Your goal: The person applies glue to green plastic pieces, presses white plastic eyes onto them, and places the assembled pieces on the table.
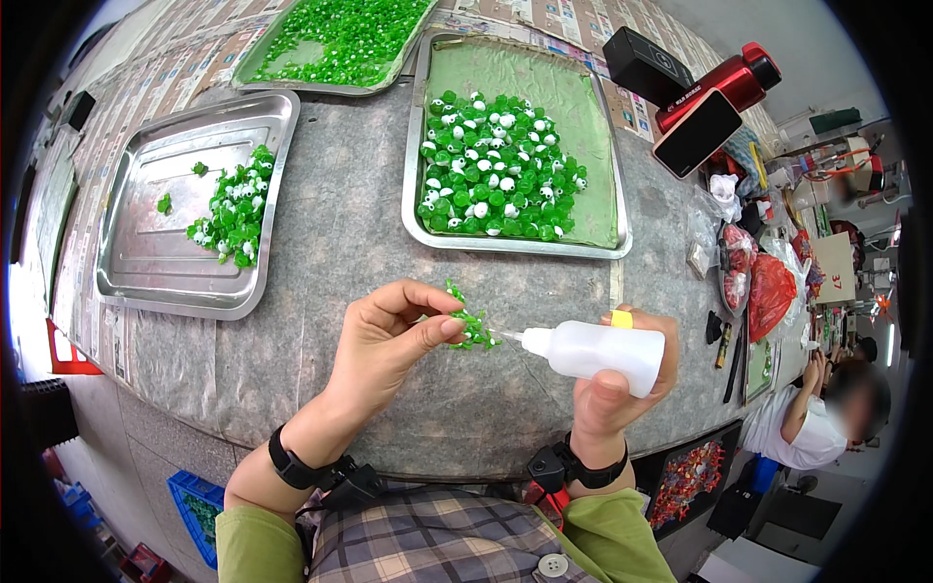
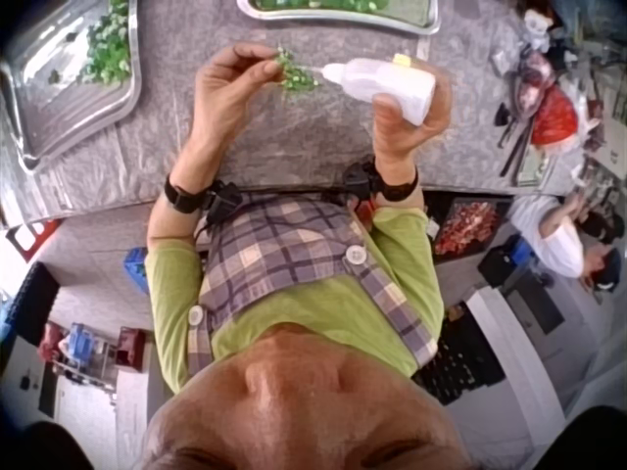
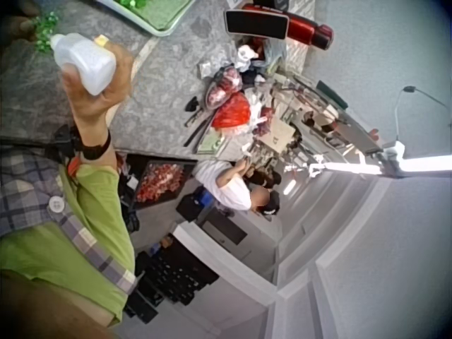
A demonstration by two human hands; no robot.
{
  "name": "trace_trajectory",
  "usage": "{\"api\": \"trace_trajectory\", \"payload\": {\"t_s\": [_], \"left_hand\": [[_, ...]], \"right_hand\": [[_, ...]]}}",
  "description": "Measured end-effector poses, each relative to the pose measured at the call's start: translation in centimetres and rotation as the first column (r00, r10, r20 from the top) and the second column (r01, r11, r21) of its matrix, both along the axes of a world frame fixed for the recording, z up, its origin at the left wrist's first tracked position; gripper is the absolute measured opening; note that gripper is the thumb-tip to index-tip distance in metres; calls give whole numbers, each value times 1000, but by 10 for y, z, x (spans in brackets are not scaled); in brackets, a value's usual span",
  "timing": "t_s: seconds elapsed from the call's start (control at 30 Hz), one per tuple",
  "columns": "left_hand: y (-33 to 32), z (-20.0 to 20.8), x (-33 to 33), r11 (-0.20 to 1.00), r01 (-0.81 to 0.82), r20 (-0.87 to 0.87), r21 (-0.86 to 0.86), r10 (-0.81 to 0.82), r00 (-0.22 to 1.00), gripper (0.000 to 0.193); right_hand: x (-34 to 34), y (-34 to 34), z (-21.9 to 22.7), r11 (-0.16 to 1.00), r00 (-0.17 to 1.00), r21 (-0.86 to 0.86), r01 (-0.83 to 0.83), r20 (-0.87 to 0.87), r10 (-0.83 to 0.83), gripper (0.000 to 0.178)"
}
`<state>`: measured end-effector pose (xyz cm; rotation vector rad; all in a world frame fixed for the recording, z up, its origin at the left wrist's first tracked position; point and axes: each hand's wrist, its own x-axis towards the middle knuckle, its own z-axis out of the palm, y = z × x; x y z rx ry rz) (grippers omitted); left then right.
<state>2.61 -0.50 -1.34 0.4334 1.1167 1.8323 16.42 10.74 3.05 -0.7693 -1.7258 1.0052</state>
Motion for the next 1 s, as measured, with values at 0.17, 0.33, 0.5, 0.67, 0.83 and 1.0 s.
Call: {"api": "trace_trajectory", "payload": {"t_s": [0.17,0.33,0.5,0.67,0.83,1.0], "left_hand": [[1,0,0,1000,-3,2,1,3,1000,13],[-1,2,0,998,-39,46,-41,41,998,12],[1,1,0,996,-57,62,-72,61,996,12],[2,1,0,996,-50,66,-80,56,996,12],[3,0,-1,995,-50,74,-88,57,996,12],[0,-3,-2,995,-51,56,-83,56,997,12]], "right_hand": [[9,20,-6,999,959,38,-5,-283,15,49],[33,63,1,950,968,-268,-162,-231,100,37],[71,114,-27,926,999,-375,-53,-10,53,40],[98,132,-58,929,993,-367,39,120,6,40],[70,108,3,767,792,571,292,304,-529,32],[-2,95,8,895,818,367,-252,575,-5,15]]}}
